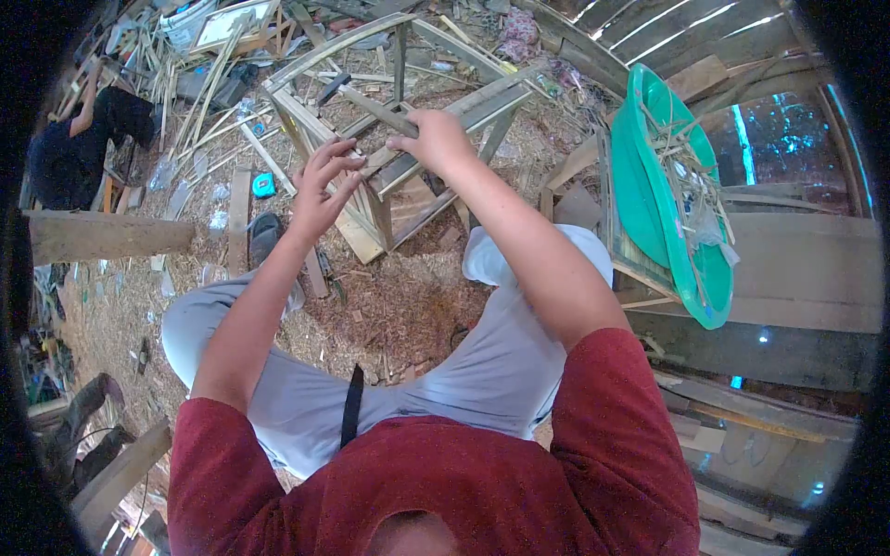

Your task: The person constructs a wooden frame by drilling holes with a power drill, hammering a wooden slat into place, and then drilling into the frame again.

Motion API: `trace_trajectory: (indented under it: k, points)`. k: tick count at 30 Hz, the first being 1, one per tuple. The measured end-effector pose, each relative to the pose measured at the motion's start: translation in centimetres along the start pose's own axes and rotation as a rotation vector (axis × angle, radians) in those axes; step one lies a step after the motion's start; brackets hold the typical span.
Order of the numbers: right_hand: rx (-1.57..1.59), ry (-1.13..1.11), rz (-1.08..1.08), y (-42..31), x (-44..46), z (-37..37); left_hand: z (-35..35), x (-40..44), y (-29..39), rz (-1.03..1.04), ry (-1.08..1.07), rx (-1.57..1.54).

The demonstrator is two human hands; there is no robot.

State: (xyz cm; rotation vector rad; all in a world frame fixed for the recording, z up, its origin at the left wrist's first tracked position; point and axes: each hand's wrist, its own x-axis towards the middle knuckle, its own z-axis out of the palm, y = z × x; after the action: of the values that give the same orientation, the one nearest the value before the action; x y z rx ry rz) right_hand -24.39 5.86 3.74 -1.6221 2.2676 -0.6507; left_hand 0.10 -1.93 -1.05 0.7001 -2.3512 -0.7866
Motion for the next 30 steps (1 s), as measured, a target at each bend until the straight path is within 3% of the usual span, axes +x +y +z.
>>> trace_trajectory:
  k: [2, 14, 20, 21, 27, 30]
  points:
    - [-0.013, -0.002, 0.002, -0.1, 0.0, -0.1, 0.1, 0.1, 1.0, -0.093, -0.01, -0.03]
    - [0.03, -0.017, 0.068, -0.5, -0.6, -0.4, 1.8, 0.1, 1.5, -0.189, 0.068, -0.08]
    - [0.242, 0.043, 0.121, -2.4, -2.9, -4.1, 2.7, 0.1, 0.9, -0.137, 0.137, -0.063]
    - [0.412, 0.048, 0.096, -1.9, -3.8, -3.8, 2.7, 0.1, 1.0, -0.142, 0.149, -0.064]
    - [0.907, -0.248, 0.507, -4.2, -11.8, -6.1, 3.4, 0.1, 0.6, -0.12, 0.197, -0.065]
    - [1.009, -0.145, 0.4, -8.6, -15.6, -7.1, 3.5, 0.1, 0.8, -0.142, 0.203, -0.079]
